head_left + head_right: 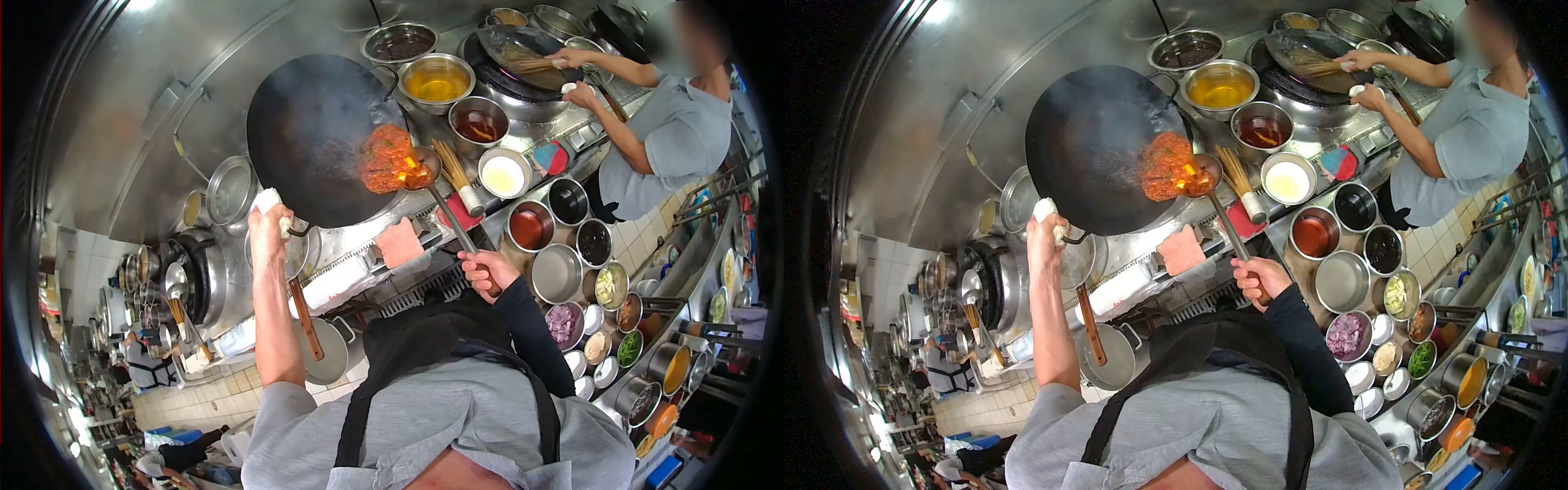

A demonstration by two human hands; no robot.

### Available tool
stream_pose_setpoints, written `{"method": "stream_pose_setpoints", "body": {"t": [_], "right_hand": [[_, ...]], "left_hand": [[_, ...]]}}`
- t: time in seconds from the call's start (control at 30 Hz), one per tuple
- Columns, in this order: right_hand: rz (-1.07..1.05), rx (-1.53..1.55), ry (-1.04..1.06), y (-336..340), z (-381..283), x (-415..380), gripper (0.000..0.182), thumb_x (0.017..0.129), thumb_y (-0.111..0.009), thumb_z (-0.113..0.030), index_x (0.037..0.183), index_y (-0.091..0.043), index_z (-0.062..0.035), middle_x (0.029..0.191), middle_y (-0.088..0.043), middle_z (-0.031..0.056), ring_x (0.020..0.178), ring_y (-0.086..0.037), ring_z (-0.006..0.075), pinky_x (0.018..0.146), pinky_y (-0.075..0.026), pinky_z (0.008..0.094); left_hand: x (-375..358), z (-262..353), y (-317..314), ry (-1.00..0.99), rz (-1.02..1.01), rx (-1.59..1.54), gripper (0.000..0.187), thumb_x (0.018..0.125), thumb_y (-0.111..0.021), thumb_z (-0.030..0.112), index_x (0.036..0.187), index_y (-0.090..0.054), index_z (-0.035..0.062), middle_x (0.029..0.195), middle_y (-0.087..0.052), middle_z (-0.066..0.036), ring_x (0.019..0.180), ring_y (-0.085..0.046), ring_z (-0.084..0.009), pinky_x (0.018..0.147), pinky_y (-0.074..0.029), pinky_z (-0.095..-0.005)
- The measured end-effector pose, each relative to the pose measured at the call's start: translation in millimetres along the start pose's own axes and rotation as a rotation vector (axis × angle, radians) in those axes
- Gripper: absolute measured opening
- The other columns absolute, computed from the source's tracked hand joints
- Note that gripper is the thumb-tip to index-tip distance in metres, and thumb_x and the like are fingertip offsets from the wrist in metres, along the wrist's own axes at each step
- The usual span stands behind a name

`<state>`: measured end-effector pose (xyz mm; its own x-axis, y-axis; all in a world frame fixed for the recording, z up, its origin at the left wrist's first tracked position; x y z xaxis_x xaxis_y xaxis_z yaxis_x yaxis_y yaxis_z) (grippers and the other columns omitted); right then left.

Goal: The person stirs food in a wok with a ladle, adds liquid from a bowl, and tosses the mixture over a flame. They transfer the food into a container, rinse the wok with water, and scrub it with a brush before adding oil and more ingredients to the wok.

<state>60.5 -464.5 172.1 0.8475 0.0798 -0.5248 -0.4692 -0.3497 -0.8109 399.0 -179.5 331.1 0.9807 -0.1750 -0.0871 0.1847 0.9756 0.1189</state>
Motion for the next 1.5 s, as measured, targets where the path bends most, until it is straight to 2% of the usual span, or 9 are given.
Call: {"method": "stream_pose_setpoints", "body": {"t": [0.3, 0.5, 0.6, 0.9, 1.0, 1.3, 1.4, 1.5], "right_hand": [[-0.057, 0.085, -0.051, -10, -4, -7, 0.023, 0.100, -0.061, -0.011, 0.116, -0.053, 0.0025, 0.083, -0.050, 0.0018, 0.056, -0.041, 0.0041, 0.041, -0.032, 0.0192], [-0.059, 0.110, -0.110, -1, 1, -5, 0.021, 0.101, -0.059, -0.012, 0.115, -0.052, 0.0015, 0.083, -0.050, 0.0015, 0.056, -0.041, 0.0040, 0.041, -0.032, 0.0191], [-0.072, 0.091, -0.090, -2, -1, -7, 0.021, 0.101, -0.059, -0.012, 0.115, -0.052, 0.0019, 0.083, -0.050, 0.0016, 0.057, -0.041, 0.0041, 0.042, -0.032, 0.0191], [-0.070, 0.078, -0.091, 18, -6, -5, 0.022, 0.100, -0.059, -0.011, 0.116, -0.052, 0.0033, 0.083, -0.050, 0.0018, 0.057, -0.041, 0.0045, 0.042, -0.033, 0.0188], [-0.076, 0.074, -0.096, 20, -7, -8, 0.022, 0.100, -0.059, -0.011, 0.116, -0.053, 0.0032, 0.083, -0.050, 0.0015, 0.056, -0.041, 0.0041, 0.042, -0.033, 0.0186], [-0.094, 0.148, -0.106, 5, 17, -10, 0.021, 0.101, -0.057, -0.011, 0.116, -0.053, 0.0031, 0.082, -0.050, 0.0014, 0.055, -0.042, 0.0038, 0.040, -0.033, 0.0188], [-0.072, 0.174, -0.067, -8, 33, -11, 0.028, 0.103, -0.055, -0.011, 0.124, -0.053, 0.0063, 0.083, -0.050, 0.0013, 0.054, -0.042, 0.0032, 0.040, -0.035, 0.0175], [-0.069, 0.163, -0.023, -21, 49, -8, 0.028, 0.104, -0.055, -0.012, 0.124, -0.053, 0.0066, 0.083, -0.050, 0.0013, 0.054, -0.042, 0.0032, 0.040, -0.034, 0.0178]], "left_hand": [[-1, 16, -8, -0.100, 0.041, 0.016, 0.030, 0.077, -0.063, 0.006, 0.106, -0.061, 0.0005, 0.077, -0.067, -0.006, 0.058, -0.058, -0.0116, 0.048, -0.042, -0.0265], [-20, 41, -24, -0.226, 0.093, -0.014, 0.035, 0.076, -0.064, 0.001, 0.111, -0.060, -0.0040, 0.086, -0.067, -0.009, 0.067, -0.062, -0.0157, 0.065, -0.050, -0.0289], [-37, 56, -31, -0.249, 0.159, 0.057, 0.040, 0.075, -0.065, -0.001, 0.114, -0.060, -0.0050, 0.091, -0.065, -0.009, 0.075, -0.062, -0.0160, 0.072, -0.051, -0.0297], [-81, 81, -37, -0.420, 0.260, 0.091, 0.053, 0.074, -0.067, -0.002, 0.126, -0.056, -0.0073, 0.102, -0.063, -0.007, 0.088, -0.060, -0.0137, 0.081, -0.050, -0.0271], [-93, 85, -34, -0.446, 0.297, 0.069, 0.054, 0.074, -0.066, -0.003, 0.127, -0.055, -0.0073, 0.104, -0.063, -0.007, 0.089, -0.061, -0.0140, 0.082, -0.051, -0.0273], [-89, 74, -13, -0.469, 0.243, -0.034, 0.052, 0.076, -0.067, -0.007, 0.127, -0.054, -0.0067, 0.103, -0.063, -0.006, 0.087, -0.061, -0.0127, 0.081, -0.052, -0.0266], [-79, 69, -6, -0.462, 0.202, -0.084, 0.051, 0.076, -0.067, -0.007, 0.126, -0.055, -0.0065, 0.102, -0.063, -0.006, 0.085, -0.061, -0.0122, 0.080, -0.052, -0.0266], [-65, 61, 7, -0.443, 0.188, -0.107, 0.048, 0.077, -0.067, -0.007, 0.123, -0.055, -0.0065, 0.100, -0.063, -0.006, 0.084, -0.060, -0.0118, 0.078, -0.052, -0.0264]]}}
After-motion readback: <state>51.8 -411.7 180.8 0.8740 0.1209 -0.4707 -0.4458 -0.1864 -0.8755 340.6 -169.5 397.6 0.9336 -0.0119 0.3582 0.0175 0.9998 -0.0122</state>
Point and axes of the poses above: each hand's wrist, its own x-axis towards the middle knuckle, its own y-axis out of the back of the hand, z = x × y, the point moved 10 cm from there along x, towards the middle knuckle
